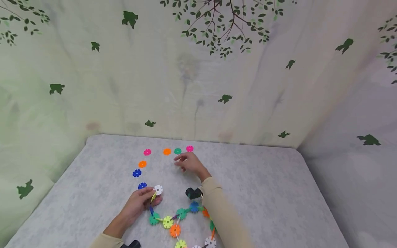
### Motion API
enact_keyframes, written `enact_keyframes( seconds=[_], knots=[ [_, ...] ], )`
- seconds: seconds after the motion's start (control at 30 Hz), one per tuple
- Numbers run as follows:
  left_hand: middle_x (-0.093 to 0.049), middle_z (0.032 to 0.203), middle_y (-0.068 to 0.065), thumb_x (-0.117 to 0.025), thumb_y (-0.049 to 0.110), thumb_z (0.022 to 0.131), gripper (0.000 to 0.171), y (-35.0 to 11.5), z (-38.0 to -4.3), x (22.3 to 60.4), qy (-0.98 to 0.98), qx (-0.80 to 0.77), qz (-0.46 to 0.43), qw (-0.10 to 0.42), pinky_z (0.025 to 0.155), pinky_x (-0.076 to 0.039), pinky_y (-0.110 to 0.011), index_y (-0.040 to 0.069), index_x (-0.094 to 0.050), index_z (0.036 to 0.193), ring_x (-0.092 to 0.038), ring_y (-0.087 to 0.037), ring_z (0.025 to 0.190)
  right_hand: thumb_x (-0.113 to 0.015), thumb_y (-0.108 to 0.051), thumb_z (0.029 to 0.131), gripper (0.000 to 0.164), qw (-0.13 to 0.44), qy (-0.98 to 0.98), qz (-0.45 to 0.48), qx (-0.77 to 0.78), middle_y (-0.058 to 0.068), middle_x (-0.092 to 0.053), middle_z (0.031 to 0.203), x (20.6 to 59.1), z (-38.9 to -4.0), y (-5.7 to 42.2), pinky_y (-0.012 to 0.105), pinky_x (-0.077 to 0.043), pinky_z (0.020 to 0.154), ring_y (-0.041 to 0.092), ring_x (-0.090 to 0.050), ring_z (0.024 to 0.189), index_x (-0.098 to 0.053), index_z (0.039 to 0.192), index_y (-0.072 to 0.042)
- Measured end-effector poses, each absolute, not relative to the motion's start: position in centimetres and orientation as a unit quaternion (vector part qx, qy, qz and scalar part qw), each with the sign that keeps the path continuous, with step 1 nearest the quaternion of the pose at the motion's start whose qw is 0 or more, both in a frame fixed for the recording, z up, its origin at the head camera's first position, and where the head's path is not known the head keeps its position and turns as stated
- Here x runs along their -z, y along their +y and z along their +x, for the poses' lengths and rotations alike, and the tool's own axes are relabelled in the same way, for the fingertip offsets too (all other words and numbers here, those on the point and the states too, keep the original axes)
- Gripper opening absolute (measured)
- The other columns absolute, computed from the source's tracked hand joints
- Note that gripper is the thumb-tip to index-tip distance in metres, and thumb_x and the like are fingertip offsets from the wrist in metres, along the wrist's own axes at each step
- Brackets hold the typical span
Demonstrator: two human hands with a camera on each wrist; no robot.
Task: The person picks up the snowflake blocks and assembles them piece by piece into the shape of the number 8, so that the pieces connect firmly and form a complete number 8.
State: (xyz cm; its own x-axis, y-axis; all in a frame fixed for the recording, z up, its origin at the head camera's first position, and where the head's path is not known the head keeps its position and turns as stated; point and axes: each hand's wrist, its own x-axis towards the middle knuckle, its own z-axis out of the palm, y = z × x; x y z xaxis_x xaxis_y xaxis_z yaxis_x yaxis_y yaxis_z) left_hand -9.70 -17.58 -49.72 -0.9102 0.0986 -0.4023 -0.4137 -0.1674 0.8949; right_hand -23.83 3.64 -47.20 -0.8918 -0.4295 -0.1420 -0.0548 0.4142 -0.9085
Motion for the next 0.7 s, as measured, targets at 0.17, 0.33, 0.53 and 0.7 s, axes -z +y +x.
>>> enact_keyframes(
  seconds=[0.17,0.33,0.53,0.7],
  knots=[
    [-0.072,0.093,-0.011,-0.052,0.017,0.100,0.030,-17.7,-9.8,49.6,0.628,-0.746,-0.122,0.185,0.078,-0.056,-0.029,-0.008,-0.055,0.118,-0.069,-0.015,0.081,-0.071,-0.018,0.088,0.034,0.103,0.877,-0.013,0.470,0.009,-0.059,0.096,48.4,-27.5,5.3,0.029,-0.049,0.065,0.019,-0.053,0.075,-0.064,0.120,-0.007],
    [-0.072,0.092,-0.012,-0.052,0.019,0.100,0.029,-17.9,-9.5,49.6,0.632,-0.742,-0.125,0.185,0.077,-0.057,-0.029,-0.006,-0.057,0.115,-0.069,-0.016,0.080,-0.069,-0.022,0.089,0.050,0.103,0.920,0.008,0.377,0.011,-0.059,0.117,48.9,-28.8,4.9,0.040,-0.047,0.095,0.025,-0.054,0.106,-0.054,0.136,-0.012],
    [-0.071,0.092,-0.012,-0.052,0.018,0.100,0.029,-17.5,-9.7,49.8,0.640,-0.736,-0.131,0.177,0.077,-0.057,-0.030,-0.007,-0.056,0.115,-0.070,-0.017,0.080,-0.069,-0.024,0.090,0.035,0.095,0.946,0.003,0.311,0.009,-0.060,0.119,48.7,-29.1,4.4,0.044,-0.046,0.094,0.027,-0.053,0.112,-0.062,0.121,-0.012],
    [-0.071,0.093,-0.012,-0.053,0.018,0.100,0.030,-17.3,-9.9,49.7,0.644,-0.731,-0.138,0.179,0.077,-0.057,-0.029,-0.007,-0.055,0.117,-0.070,-0.018,0.081,-0.072,-0.022,0.088,0.027,0.089,0.946,0.012,0.312,0.005,-0.058,0.094,48.8,-29.2,4.6,0.034,-0.046,0.072,0.020,-0.052,0.085,-0.060,0.108,-0.010]
  ],
)
